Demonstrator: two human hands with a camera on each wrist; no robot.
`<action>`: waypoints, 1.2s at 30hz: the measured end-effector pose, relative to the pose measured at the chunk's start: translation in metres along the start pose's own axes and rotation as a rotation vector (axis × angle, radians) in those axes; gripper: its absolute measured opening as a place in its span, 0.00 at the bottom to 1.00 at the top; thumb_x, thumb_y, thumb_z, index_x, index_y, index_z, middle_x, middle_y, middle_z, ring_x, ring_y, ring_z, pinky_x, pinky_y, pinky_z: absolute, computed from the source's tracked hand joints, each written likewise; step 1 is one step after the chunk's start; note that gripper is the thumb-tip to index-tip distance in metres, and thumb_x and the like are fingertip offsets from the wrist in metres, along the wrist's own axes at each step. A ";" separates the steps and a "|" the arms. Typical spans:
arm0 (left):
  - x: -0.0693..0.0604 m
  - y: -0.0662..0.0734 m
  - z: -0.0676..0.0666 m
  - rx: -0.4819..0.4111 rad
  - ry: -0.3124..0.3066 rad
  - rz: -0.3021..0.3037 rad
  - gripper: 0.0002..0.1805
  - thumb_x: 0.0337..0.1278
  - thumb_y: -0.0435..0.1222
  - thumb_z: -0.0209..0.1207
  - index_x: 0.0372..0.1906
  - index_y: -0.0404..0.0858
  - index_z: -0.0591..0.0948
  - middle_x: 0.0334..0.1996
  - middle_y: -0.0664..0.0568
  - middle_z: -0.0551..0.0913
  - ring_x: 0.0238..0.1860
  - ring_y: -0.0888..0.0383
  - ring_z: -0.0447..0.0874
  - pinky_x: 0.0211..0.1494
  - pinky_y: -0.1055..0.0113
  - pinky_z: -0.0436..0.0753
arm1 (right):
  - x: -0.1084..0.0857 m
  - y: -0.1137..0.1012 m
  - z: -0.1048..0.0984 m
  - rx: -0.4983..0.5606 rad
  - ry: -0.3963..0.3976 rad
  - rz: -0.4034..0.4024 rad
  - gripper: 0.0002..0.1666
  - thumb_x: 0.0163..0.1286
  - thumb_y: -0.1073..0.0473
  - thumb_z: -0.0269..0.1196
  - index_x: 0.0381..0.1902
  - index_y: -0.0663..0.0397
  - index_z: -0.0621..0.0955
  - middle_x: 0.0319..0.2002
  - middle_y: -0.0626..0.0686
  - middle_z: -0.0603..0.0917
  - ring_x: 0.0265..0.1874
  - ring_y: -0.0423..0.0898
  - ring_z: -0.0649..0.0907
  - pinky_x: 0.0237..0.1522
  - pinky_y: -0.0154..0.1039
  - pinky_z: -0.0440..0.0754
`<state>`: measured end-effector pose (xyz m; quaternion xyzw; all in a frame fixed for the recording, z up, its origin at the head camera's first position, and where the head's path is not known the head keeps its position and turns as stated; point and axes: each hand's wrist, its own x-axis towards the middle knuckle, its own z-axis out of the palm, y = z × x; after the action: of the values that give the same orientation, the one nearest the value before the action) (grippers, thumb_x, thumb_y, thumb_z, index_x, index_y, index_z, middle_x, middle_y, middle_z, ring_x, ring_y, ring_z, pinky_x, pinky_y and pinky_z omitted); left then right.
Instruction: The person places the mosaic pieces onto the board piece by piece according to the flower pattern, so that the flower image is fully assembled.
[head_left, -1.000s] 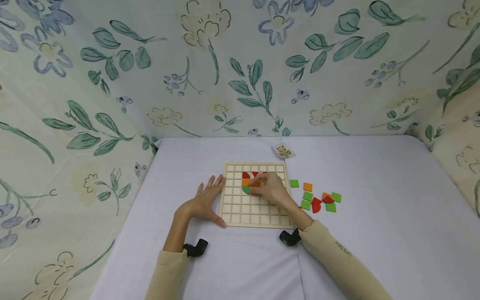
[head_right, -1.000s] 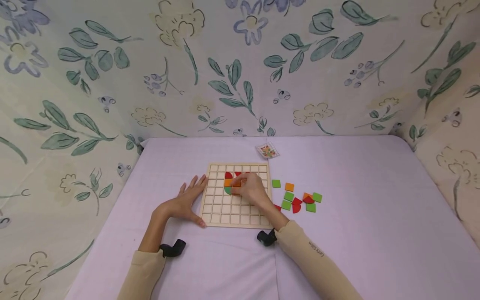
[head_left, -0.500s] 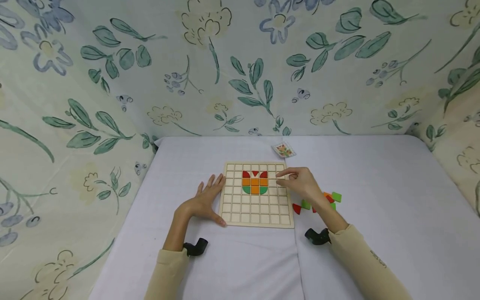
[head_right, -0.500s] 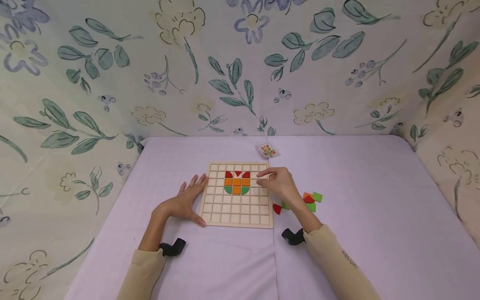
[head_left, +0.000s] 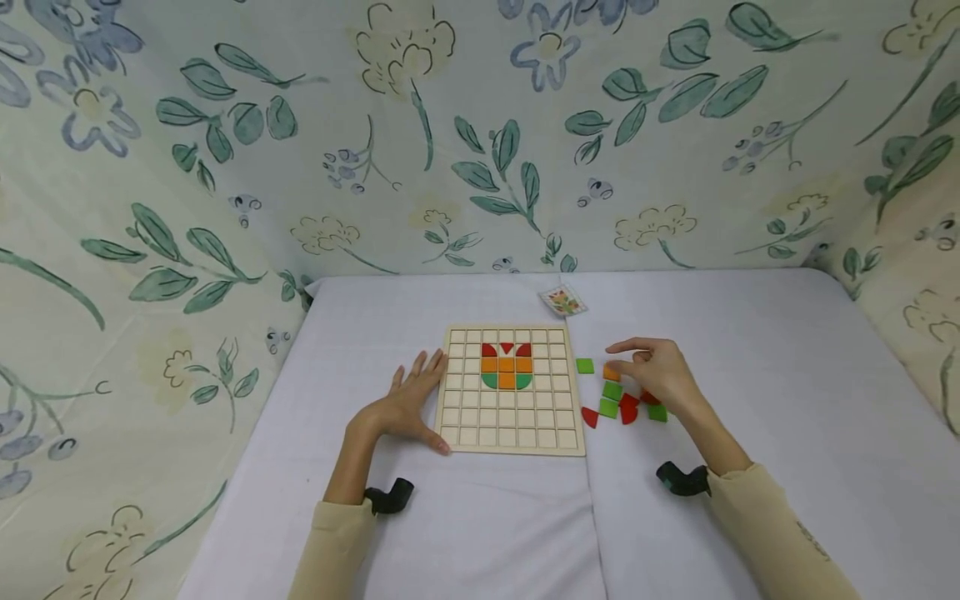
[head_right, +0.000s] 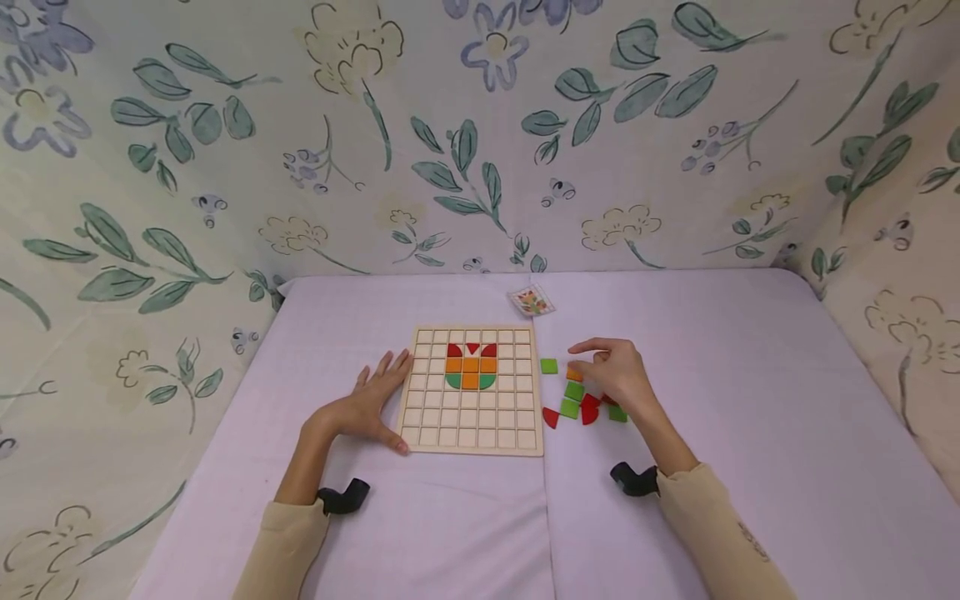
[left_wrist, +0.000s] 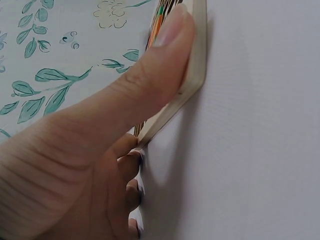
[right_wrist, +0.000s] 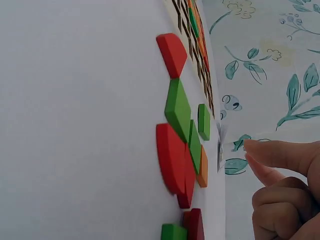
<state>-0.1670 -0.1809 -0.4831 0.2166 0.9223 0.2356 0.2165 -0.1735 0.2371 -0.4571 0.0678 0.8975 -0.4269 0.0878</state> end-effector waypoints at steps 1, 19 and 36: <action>0.000 0.000 0.000 0.000 0.000 0.000 0.82 0.28 0.56 0.84 0.84 0.38 0.40 0.86 0.47 0.33 0.85 0.43 0.22 0.85 0.37 0.28 | 0.000 0.003 -0.001 0.000 0.002 -0.001 0.22 0.70 0.53 0.69 0.58 0.56 0.85 0.17 0.46 0.62 0.14 0.43 0.63 0.16 0.34 0.60; 0.000 -0.002 0.000 -0.020 0.014 0.004 0.82 0.28 0.54 0.85 0.84 0.38 0.41 0.86 0.47 0.34 0.85 0.42 0.22 0.84 0.36 0.29 | -0.003 0.027 -0.004 0.035 -0.059 0.059 0.25 0.68 0.50 0.71 0.57 0.60 0.86 0.16 0.47 0.71 0.21 0.45 0.71 0.24 0.36 0.66; 0.000 -0.001 0.001 -0.013 0.010 0.001 0.83 0.28 0.55 0.84 0.84 0.38 0.40 0.86 0.47 0.33 0.85 0.43 0.22 0.84 0.37 0.28 | -0.010 0.036 0.000 0.079 -0.130 0.090 0.30 0.61 0.50 0.77 0.56 0.61 0.86 0.15 0.43 0.67 0.18 0.41 0.68 0.22 0.34 0.64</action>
<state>-0.1666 -0.1819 -0.4843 0.2143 0.9218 0.2427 0.2133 -0.1565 0.2594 -0.4823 0.0837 0.8684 -0.4611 0.1622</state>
